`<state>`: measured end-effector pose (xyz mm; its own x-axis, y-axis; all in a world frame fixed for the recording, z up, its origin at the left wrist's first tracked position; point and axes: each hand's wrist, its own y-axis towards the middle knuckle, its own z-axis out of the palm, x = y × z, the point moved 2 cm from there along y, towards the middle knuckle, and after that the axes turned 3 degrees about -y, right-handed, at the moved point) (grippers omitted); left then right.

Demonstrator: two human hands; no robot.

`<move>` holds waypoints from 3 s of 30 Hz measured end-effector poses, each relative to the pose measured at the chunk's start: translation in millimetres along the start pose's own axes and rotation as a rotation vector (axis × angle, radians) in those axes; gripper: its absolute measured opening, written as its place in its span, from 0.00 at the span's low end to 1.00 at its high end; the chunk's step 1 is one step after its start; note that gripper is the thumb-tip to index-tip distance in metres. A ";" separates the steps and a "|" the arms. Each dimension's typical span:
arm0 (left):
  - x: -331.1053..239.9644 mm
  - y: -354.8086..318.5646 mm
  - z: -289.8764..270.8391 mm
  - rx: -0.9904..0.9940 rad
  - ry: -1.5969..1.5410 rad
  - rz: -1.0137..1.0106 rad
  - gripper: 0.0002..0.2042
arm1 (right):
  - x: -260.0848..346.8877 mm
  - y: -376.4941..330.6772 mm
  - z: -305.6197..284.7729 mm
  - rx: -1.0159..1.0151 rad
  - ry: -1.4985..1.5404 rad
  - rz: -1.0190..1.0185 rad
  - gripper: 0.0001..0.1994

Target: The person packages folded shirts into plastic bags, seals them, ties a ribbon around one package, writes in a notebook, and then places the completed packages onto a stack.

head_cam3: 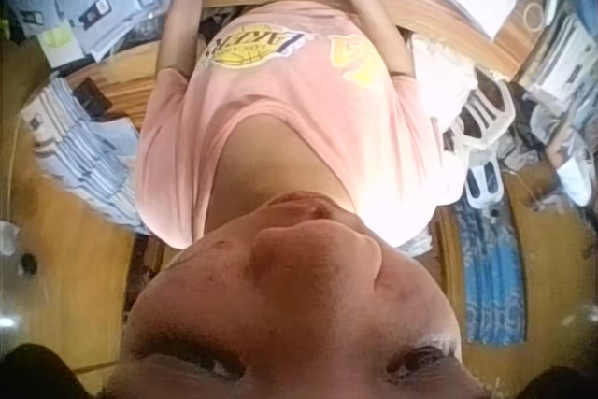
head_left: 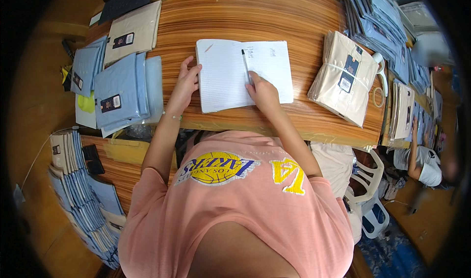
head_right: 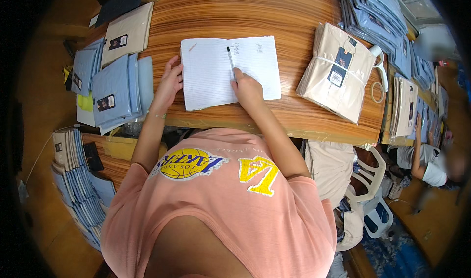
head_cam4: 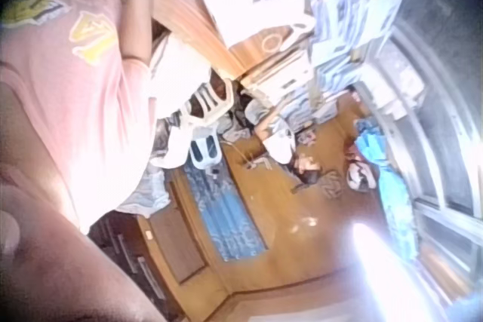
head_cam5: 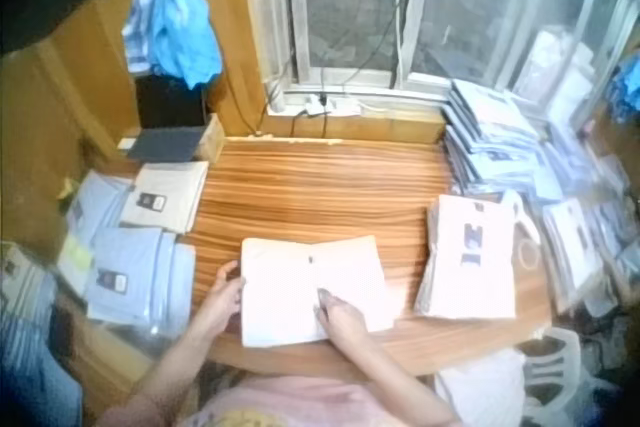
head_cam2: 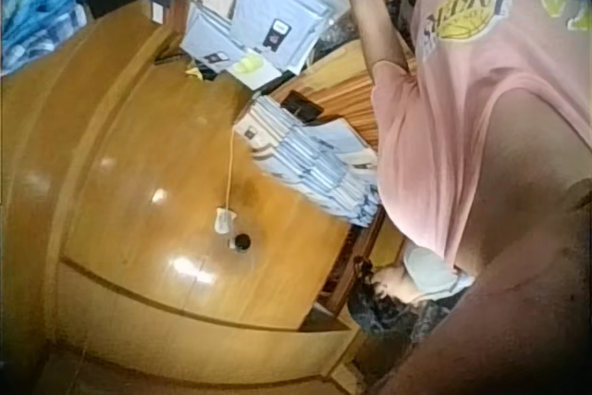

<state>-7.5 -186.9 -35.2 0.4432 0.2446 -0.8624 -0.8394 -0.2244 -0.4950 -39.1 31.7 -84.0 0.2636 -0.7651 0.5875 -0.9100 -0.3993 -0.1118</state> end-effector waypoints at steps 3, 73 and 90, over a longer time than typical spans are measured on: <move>-23.7 -8.5 25.3 0.349 -0.204 -0.040 0.24 | 4.4 -4.9 -8.6 0.077 -0.074 -0.016 0.16; 112.1 -34.0 295.0 0.113 0.000 0.171 0.28 | -256.1 -123.6 -176.0 -0.302 1.107 0.375 0.18; 175.6 -138.8 223.9 -0.150 -0.285 0.243 0.28 | -273.6 -115.0 -183.9 -0.472 0.422 -0.096 0.20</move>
<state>116.4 98.5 -94.2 0.1146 0.4142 -0.9029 -0.8444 -0.4382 -0.3082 -65.4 379.9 -84.5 0.2898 -0.4334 0.8533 -0.9570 -0.1167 0.2657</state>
